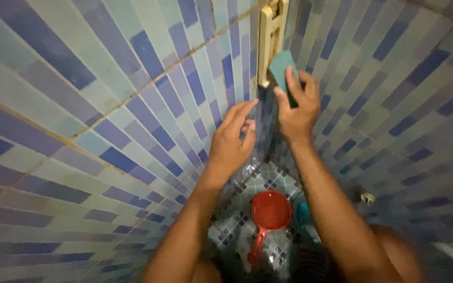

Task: Scrubbing bathroom wall tiles and a wooden fixture using a sponge.

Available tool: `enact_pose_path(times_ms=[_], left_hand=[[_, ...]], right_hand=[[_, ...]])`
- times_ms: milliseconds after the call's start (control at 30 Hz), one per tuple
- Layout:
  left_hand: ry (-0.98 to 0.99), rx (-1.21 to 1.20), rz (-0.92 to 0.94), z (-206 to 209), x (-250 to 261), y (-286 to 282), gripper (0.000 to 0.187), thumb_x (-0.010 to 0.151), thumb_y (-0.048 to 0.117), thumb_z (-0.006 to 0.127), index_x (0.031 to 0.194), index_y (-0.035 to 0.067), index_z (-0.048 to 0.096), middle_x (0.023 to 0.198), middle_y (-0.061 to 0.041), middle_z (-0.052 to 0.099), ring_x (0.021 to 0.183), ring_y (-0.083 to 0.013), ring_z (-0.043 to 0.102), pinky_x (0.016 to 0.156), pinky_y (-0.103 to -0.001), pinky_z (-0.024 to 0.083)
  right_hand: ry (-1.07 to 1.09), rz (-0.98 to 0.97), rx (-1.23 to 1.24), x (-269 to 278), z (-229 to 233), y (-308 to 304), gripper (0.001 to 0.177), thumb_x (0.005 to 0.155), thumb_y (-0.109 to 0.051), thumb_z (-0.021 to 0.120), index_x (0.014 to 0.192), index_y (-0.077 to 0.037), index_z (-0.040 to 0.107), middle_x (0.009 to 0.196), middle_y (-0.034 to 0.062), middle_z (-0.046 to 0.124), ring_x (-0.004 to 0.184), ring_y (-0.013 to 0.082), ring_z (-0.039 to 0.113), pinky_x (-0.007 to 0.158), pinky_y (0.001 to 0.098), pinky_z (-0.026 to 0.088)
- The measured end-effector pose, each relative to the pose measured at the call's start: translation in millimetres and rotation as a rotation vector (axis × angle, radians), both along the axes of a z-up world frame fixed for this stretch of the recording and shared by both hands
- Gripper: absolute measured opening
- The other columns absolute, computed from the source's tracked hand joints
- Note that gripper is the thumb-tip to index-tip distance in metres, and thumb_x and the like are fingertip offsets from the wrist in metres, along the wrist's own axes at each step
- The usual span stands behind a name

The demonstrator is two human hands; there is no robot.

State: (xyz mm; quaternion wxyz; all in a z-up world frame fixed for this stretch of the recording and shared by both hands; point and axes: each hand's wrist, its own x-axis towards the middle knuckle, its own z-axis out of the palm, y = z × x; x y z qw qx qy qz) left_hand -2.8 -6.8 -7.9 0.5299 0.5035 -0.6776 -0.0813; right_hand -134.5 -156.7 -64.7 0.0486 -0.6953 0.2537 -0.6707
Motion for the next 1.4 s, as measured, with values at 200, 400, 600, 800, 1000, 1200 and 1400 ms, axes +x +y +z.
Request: enact_pose_path(times_ms=[200,400,600,800,1000,1200,1400], left_hand=[[-0.003,-0.015,-0.011,1.5,-6.5,0.0,0.046,0.095,0.000,0.056,0.141,0.005,0.058,0.130,-0.021,0.062,0.099,-0.0375,0.074,0.083,-0.042,0.063],[0.018,-0.030,-0.012,-0.2,-3.6,-3.4,0.046,0.096,-0.001,0.055,0.142,0.006,0.058,0.132,-0.020,0.062,0.101,-0.0350,0.074,0.085,-0.041,0.063],[-0.004,-0.009,-0.013,11.6,-11.1,3.1,0.047,0.094,-0.004,0.055,0.141,0.004,0.058,0.129,-0.022,0.063,0.099,-0.0377,0.074,0.084,-0.042,0.063],[0.006,-0.009,-0.006,8.4,-4.1,-2.1,0.048,0.093,-0.006,0.056,0.141,0.002,0.057,0.130,-0.025,0.062,0.099,-0.0390,0.073,0.084,-0.044,0.063],[0.008,-0.034,-0.002,5.2,-5.5,1.9,0.048,0.093,-0.006,0.057,0.140,0.002,0.058,0.130,-0.024,0.062,0.098,-0.0388,0.074,0.083,-0.043,0.063],[-0.019,-0.040,0.029,3.6,6.4,5.1,0.046,0.094,-0.004,0.057,0.139,0.004,0.059,0.129,-0.022,0.063,0.098,-0.0384,0.074,0.082,-0.044,0.063],[-0.036,-0.063,0.019,8.1,8.7,2.7,0.048,0.093,-0.006,0.057,0.140,0.002,0.059,0.130,-0.024,0.063,0.098,-0.0393,0.073,0.082,-0.045,0.063]], right_hand=[[-0.071,-0.081,-0.052,14.1,25.6,-6.6,0.054,0.097,-0.012,0.083,0.146,-0.011,0.061,0.128,0.0173,0.061,0.119,0.0384,0.062,0.104,0.0484,0.045],[-0.018,-0.007,0.035,-2.2,-4.9,-4.7,0.056,0.093,-0.004,0.083,0.144,-0.008,0.061,0.121,0.0213,0.064,0.111,0.0446,0.065,0.100,0.0513,0.047],[-0.159,0.068,0.063,-1.8,28.4,-15.4,0.045,0.104,-0.010,0.072,0.146,-0.013,0.058,0.123,0.0186,0.068,0.115,0.0335,0.066,0.102,0.0431,0.045],[-0.230,0.098,0.173,11.2,-15.8,-7.4,0.052,0.098,-0.011,0.078,0.146,-0.015,0.059,0.125,0.0209,0.068,0.118,0.0368,0.066,0.100,0.0459,0.047],[-0.135,-0.049,0.092,-7.6,-12.9,1.5,0.050,0.096,-0.014,0.083,0.142,-0.012,0.064,0.120,0.0119,0.065,0.112,0.0305,0.066,0.100,0.0370,0.046],[0.010,-0.174,0.051,-7.9,-36.3,-18.9,0.051,0.090,-0.010,0.088,0.137,-0.012,0.070,0.120,0.0179,0.062,0.111,0.0406,0.061,0.100,0.0507,0.043],[-0.109,-0.043,0.089,-20.2,-4.5,2.1,0.046,0.100,-0.008,0.078,0.144,-0.008,0.063,0.118,0.0184,0.062,0.112,0.0367,0.063,0.098,0.0455,0.045]])
